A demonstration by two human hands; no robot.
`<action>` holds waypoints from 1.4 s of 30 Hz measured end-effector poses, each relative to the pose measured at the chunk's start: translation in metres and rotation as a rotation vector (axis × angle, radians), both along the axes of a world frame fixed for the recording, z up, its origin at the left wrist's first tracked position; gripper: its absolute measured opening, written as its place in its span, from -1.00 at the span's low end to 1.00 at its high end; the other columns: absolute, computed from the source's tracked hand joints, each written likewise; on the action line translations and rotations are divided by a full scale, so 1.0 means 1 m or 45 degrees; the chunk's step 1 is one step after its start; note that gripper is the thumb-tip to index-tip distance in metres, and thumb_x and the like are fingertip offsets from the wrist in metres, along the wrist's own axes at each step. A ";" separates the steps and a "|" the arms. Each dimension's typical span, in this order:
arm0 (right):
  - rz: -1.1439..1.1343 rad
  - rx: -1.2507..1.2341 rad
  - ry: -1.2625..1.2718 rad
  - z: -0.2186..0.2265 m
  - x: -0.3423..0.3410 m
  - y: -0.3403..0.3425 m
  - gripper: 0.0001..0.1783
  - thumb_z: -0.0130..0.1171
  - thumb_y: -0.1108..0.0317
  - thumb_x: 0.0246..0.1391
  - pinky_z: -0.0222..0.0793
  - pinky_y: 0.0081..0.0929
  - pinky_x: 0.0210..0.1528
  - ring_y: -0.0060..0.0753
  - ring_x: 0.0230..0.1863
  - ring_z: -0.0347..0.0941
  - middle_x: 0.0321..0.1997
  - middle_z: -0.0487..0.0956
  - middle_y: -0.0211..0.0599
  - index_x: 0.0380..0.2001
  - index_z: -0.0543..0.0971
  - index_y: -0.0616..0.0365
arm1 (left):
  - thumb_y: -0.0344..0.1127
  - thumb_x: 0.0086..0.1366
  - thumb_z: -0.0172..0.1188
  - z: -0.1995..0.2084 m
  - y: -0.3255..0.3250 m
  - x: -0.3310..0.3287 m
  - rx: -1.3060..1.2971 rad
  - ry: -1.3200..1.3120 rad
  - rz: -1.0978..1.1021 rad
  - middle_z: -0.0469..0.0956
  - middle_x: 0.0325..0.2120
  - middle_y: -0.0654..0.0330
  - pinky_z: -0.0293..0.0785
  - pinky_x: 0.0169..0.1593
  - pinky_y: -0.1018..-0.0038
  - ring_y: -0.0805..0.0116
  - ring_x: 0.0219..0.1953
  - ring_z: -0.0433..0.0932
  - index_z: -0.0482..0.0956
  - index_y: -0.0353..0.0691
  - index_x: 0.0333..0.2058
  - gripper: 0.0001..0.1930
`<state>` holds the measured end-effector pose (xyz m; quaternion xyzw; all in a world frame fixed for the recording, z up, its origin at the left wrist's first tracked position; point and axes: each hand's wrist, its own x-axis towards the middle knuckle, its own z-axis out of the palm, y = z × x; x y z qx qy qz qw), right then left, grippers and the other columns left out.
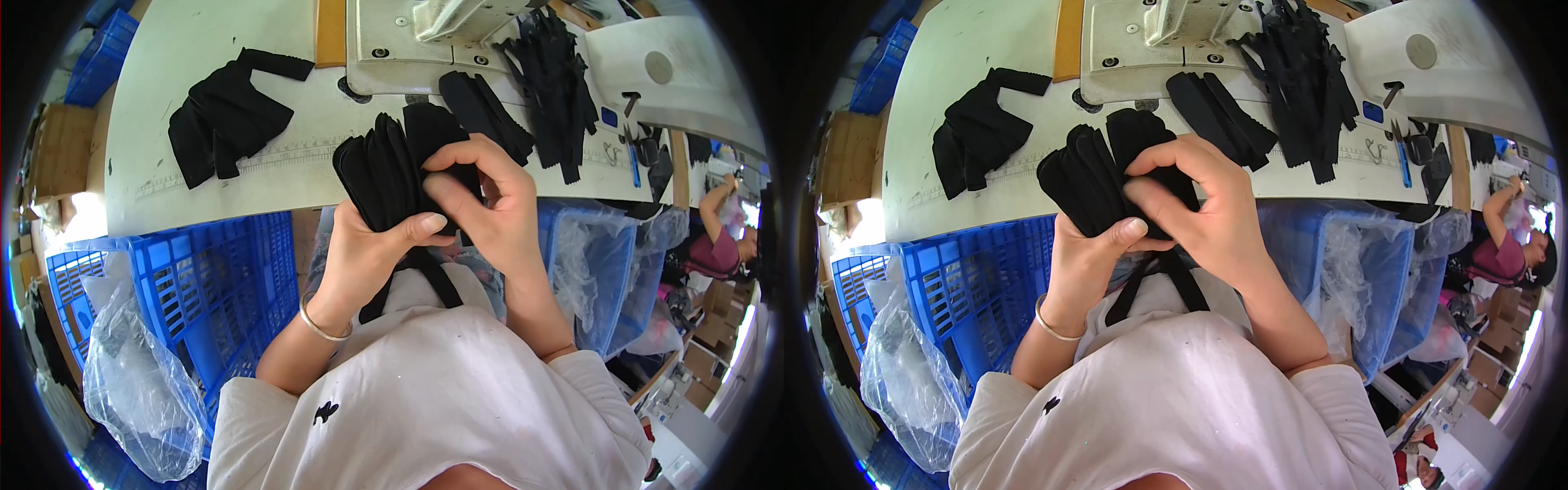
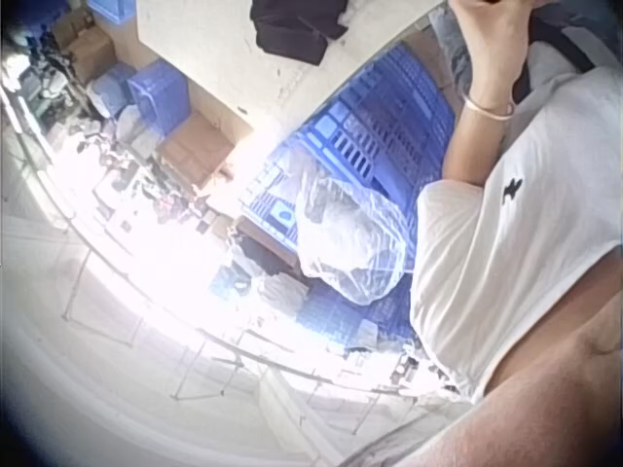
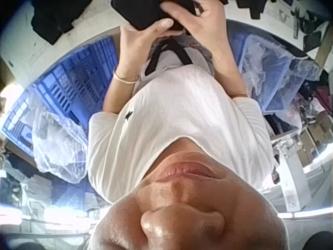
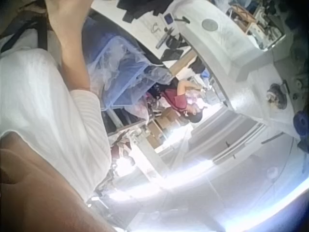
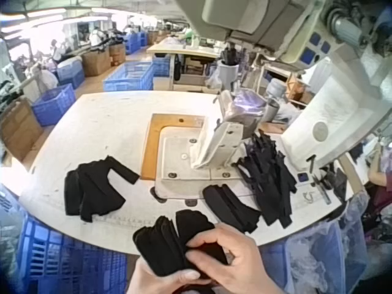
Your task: Untying a bundle of black fabric strips and then sorting or counting them on a factory workstation table.
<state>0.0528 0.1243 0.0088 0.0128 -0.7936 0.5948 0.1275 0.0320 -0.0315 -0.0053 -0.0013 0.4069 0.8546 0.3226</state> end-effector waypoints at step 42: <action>0.011 0.261 0.031 0.000 0.002 0.000 -0.86 0.27 0.49 -0.09 0.35 -0.53 -0.27 -0.40 -0.32 0.44 -0.33 0.47 -0.31 -0.39 0.55 0.18 | -0.39 0.15 0.33 -0.013 -0.006 0.003 0.040 0.166 -0.059 0.57 -0.27 0.07 0.69 -0.18 0.34 0.31 -0.26 0.60 0.46 -0.49 -0.17 -0.65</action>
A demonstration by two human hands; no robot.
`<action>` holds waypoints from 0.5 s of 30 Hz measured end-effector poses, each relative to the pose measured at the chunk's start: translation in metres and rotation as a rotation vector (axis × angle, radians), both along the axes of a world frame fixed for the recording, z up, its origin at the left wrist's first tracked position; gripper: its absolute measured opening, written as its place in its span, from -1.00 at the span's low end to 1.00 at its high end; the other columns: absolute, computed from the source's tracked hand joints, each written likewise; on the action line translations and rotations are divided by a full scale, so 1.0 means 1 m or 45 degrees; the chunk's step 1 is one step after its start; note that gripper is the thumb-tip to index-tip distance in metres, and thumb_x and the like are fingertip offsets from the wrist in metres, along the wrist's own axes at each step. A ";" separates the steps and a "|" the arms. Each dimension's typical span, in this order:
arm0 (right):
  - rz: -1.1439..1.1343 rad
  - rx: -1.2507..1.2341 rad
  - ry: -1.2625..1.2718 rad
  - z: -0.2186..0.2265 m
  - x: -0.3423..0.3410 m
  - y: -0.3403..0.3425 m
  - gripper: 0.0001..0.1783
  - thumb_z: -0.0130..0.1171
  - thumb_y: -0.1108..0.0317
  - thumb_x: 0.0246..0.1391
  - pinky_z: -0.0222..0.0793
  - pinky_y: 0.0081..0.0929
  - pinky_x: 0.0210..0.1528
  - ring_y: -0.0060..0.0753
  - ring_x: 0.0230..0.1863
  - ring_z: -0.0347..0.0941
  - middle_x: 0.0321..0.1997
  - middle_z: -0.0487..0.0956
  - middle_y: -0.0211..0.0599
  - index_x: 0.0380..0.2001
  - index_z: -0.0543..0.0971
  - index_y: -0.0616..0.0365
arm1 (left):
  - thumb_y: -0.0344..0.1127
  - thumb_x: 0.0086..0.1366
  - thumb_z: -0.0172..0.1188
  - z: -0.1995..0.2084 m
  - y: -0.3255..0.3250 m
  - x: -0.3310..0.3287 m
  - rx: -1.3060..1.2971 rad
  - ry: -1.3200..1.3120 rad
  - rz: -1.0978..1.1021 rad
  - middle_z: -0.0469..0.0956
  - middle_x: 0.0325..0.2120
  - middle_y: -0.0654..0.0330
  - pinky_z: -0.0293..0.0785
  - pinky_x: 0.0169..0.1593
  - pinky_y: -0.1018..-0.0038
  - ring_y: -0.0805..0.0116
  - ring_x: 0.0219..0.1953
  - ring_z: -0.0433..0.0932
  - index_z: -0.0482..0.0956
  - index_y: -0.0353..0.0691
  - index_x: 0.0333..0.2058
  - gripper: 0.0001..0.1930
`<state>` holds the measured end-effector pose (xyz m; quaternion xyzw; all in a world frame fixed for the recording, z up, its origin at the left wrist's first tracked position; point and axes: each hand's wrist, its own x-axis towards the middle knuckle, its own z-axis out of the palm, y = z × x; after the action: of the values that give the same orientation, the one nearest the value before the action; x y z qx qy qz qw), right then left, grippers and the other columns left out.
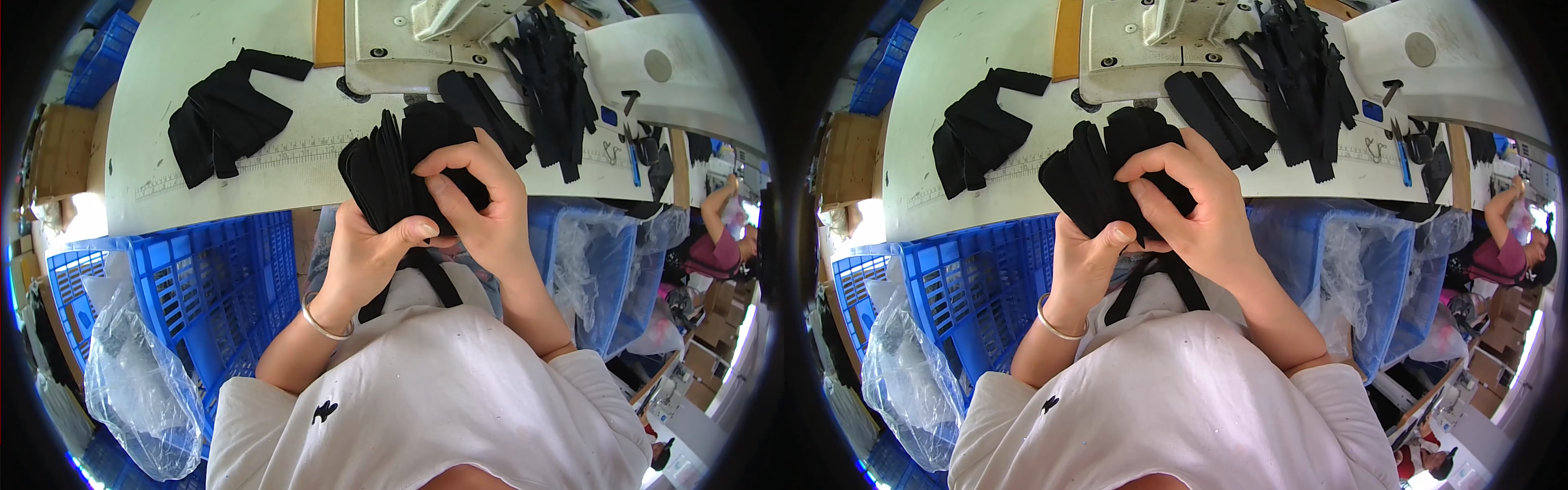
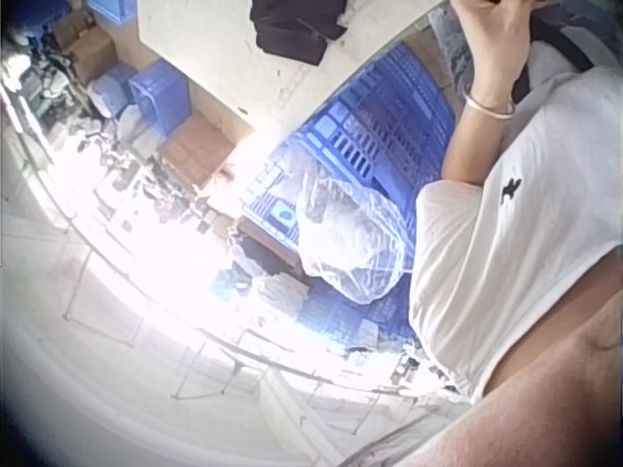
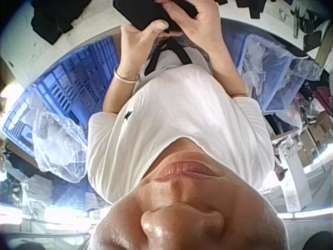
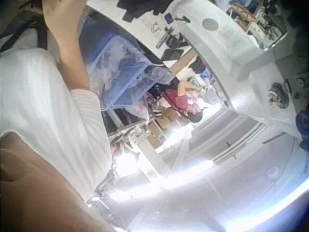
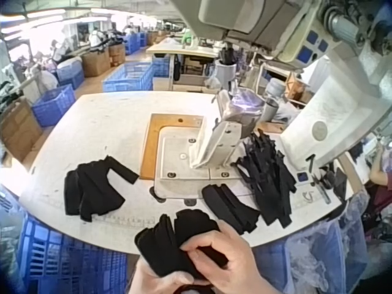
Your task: Untying a bundle of black fabric strips and then sorting or counting them on a factory workstation table.
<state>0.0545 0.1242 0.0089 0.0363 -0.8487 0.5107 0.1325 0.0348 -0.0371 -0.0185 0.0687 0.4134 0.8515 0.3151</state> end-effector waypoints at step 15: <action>0.017 -0.172 0.002 -0.001 0.002 0.000 -0.80 0.31 0.48 -0.16 0.34 -0.47 -0.17 -0.38 -0.22 0.43 -0.28 0.46 -0.30 -0.39 0.54 0.17 | -0.42 0.13 0.35 0.005 0.005 0.004 -0.013 -0.059 0.067 0.61 -0.37 0.10 0.66 -0.19 0.41 0.34 -0.33 0.62 0.50 -0.48 -0.24 -0.71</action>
<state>0.0569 0.1242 0.0084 0.0335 -0.8119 0.5678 0.1319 0.0384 -0.0321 -0.0130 0.0364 0.4121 0.8587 0.3025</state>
